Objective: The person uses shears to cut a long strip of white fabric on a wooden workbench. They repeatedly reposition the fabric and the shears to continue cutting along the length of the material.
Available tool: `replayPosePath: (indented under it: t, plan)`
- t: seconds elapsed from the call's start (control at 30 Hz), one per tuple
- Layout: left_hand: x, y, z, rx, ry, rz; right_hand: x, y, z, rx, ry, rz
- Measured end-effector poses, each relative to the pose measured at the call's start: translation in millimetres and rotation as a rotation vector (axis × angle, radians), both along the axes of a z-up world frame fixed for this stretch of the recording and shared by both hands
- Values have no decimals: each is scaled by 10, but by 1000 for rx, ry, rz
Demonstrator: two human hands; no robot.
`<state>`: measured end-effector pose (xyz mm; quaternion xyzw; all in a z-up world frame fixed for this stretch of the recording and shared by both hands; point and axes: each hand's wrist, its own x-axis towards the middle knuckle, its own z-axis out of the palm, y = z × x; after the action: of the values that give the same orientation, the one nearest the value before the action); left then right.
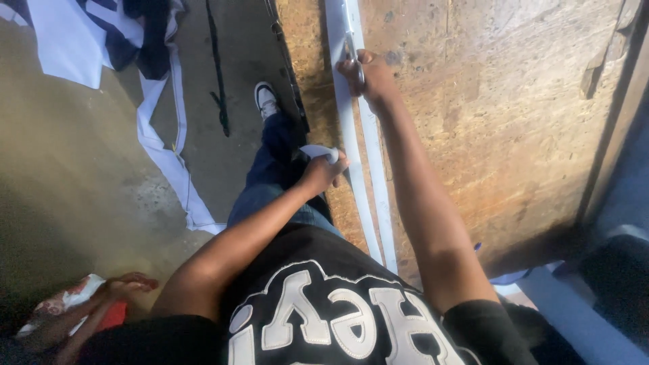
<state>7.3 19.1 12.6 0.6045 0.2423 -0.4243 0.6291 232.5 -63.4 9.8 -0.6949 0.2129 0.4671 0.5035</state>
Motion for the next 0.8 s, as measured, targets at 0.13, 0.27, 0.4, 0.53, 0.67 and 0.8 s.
replayPosePath:
  t: [0.13,0.27,0.4,0.53,0.67,0.8]
  plan:
    - [-5,2,-9,-9,-33,23,-25,9,121,-34,-50,46]
    - [-30,-10,-25,-8,25,21,-52,0,135,-131,-114,99]
    - [7,8,0,5,-18,-5,-14,67,229,-226,-125,226]
    - [76,44,113,-5,45,6,94,86,1,-109,-102,111]
    - [4,15,-12,-15,-7,30,248,119,-142,5,-128,94]
    - [43,21,9,13,95,-5,279,105,-164,73,-139,75]
